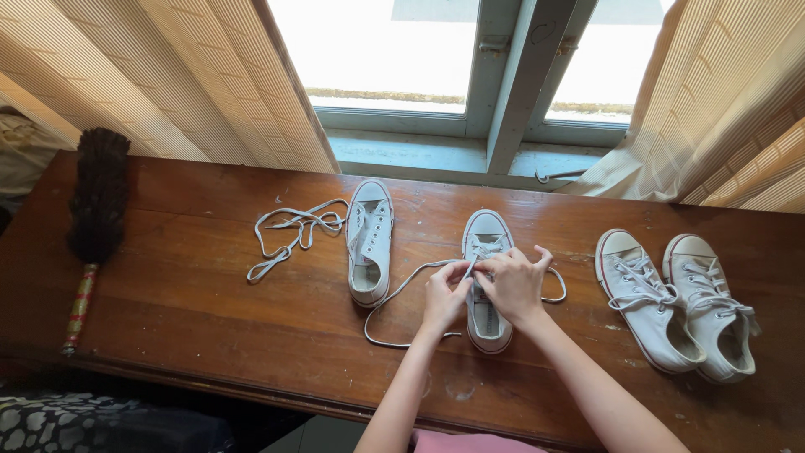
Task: The person laces two white canvas sneakers placed on a wooden table. They thread the laces through the eyelets, pull them tight, and tie a bow on each shoe. The shoes are then moved together on the table.
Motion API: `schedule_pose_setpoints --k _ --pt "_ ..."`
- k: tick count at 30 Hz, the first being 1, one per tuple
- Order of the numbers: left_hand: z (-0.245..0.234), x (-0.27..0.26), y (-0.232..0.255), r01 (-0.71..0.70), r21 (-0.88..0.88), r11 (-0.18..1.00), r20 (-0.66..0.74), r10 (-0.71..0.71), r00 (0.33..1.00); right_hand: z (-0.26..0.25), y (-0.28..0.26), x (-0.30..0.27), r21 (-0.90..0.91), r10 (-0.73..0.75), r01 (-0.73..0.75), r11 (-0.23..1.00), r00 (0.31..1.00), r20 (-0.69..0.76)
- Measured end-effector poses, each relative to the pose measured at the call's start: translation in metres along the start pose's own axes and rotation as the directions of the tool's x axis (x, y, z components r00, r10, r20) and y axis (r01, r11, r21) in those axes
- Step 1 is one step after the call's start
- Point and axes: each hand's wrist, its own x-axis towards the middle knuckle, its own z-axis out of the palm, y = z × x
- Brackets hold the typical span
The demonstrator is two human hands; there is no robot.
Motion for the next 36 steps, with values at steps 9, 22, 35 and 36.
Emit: schedule_pose_setpoints --k 9,22,35,36 --pt "-0.002 0.01 -0.028 -0.096 -0.093 0.991 -0.06 0.091 0.994 0.002 0.002 0.004 0.208 0.045 -0.051 0.977 0.998 0.033" --pt "-0.065 -0.035 0.049 -0.176 -0.529 0.83 -0.399 -0.061 0.915 0.008 0.032 -0.027 0.18 0.279 -0.246 0.952 0.941 -0.19" --pt "-0.231 -0.118 0.084 -0.604 -0.555 0.572 -0.746 -0.02 0.666 0.015 0.042 -0.036 0.161 0.358 -0.33 0.93 0.915 -0.188" --pt "-0.239 -0.124 0.083 -0.608 -0.535 0.587 -0.765 -0.031 0.643 0.015 0.042 -0.036 0.158 0.354 -0.327 0.932 0.916 -0.19"
